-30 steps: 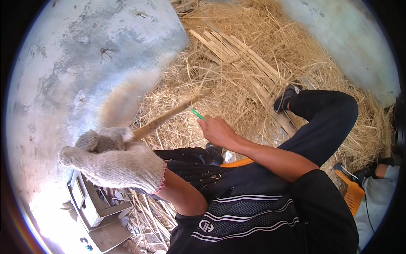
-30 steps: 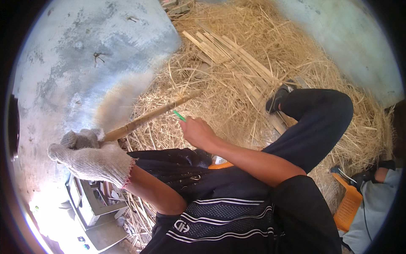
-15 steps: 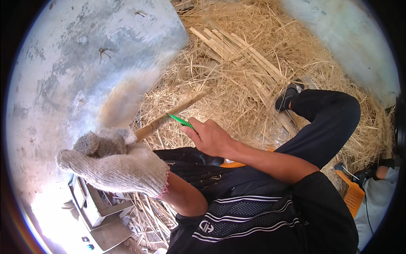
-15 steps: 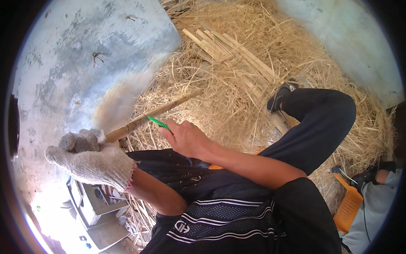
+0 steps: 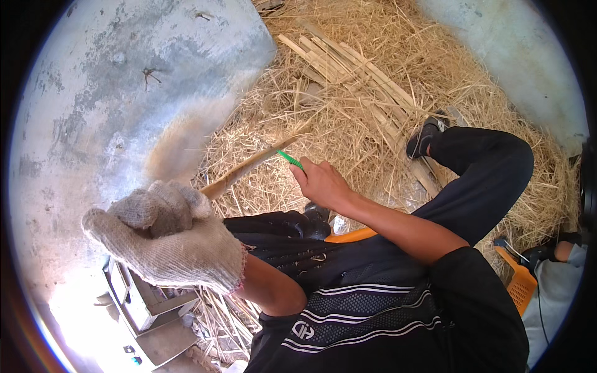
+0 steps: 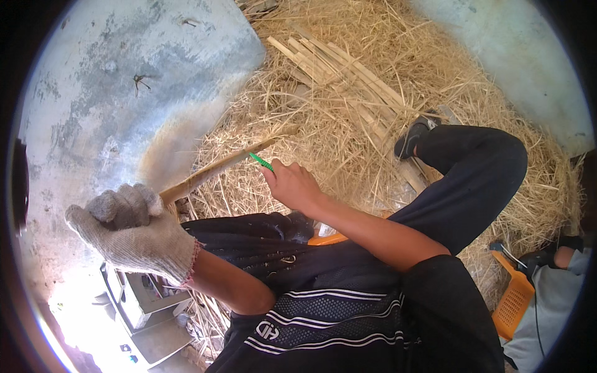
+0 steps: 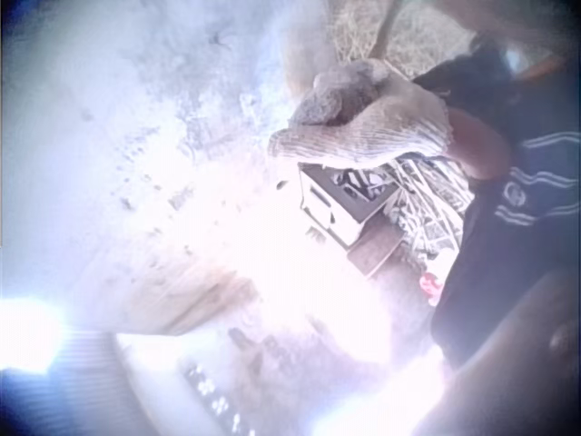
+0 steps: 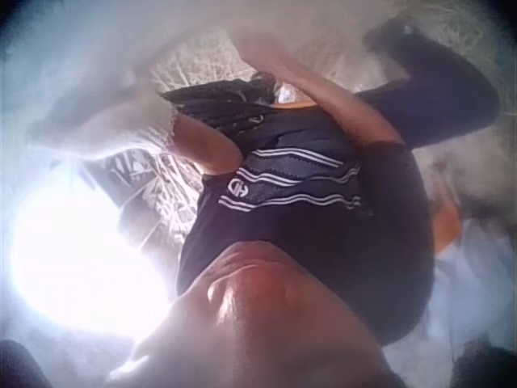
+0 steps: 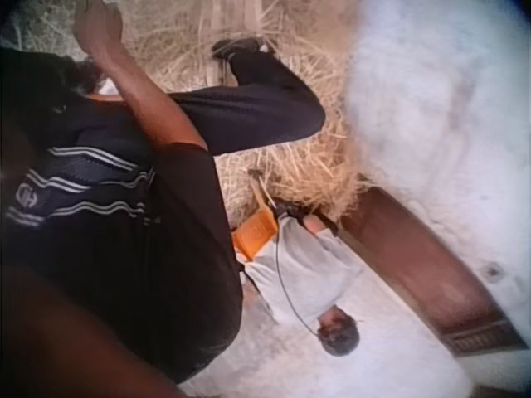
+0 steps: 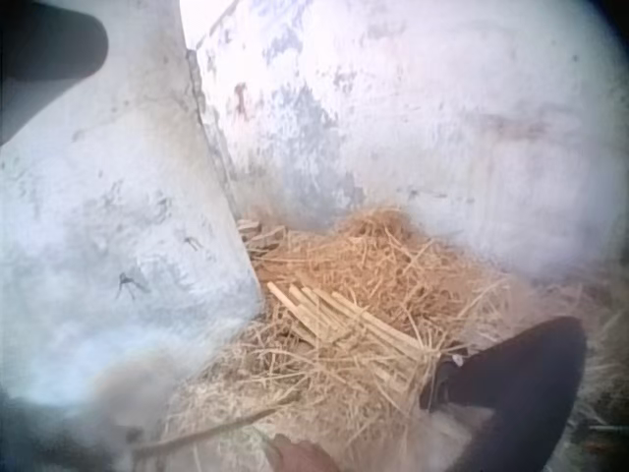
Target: The person sits on a hay-covered floor and uses a green-handled knife to peel the outer layer off a thin wooden stick. They hold the stick with a gloved left hand and scrape the blade along its length, creating wood shavings that fall onto the hay.
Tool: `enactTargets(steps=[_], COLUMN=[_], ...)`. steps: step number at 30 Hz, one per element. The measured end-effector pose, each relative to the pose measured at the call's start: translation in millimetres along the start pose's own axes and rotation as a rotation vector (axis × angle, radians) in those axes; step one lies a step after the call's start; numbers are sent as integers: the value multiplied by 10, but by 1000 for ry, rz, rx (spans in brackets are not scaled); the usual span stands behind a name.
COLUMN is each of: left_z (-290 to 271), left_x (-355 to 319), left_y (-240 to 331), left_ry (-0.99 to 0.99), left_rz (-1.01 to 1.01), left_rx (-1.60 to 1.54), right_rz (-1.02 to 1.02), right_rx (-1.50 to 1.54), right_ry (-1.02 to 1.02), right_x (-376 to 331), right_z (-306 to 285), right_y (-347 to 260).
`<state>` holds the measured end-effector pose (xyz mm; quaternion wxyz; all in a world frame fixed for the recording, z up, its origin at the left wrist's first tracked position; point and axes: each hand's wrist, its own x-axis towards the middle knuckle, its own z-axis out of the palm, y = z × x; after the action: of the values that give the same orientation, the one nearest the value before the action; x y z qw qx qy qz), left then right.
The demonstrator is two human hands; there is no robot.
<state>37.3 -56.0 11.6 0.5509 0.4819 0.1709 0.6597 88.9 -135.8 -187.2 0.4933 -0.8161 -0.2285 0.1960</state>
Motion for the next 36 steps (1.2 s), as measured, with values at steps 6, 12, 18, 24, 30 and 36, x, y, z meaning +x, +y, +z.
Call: enactTargets(steps=[6, 12, 18, 24, 30, 36], left_z=[-126, -72, -108, -248, -334, -141], left_x=[104, 57, 56, 219, 320, 126], left_y=[31, -6, -56, -37, -102, -29], left_ry=[-103, -213, -269, -334, -353, -233], left_rz=[13, 25, 54, 9, 5, -1], left_rx=[-47, -129, -127, -121, -171, -98], right_rz=[-270, 167, 25, 304, 38, -131], right_rx=[-149, -330, -430, -677, -204, -48], right_ry=[77, -281, -231, -408, -153, -34], right_x=[-136, 68, -67, 57, -242, -212], right_z=[-25, -19, 5, -717, -1034, -299], right_y=[-257, 681, 66, 200, -672, -443])
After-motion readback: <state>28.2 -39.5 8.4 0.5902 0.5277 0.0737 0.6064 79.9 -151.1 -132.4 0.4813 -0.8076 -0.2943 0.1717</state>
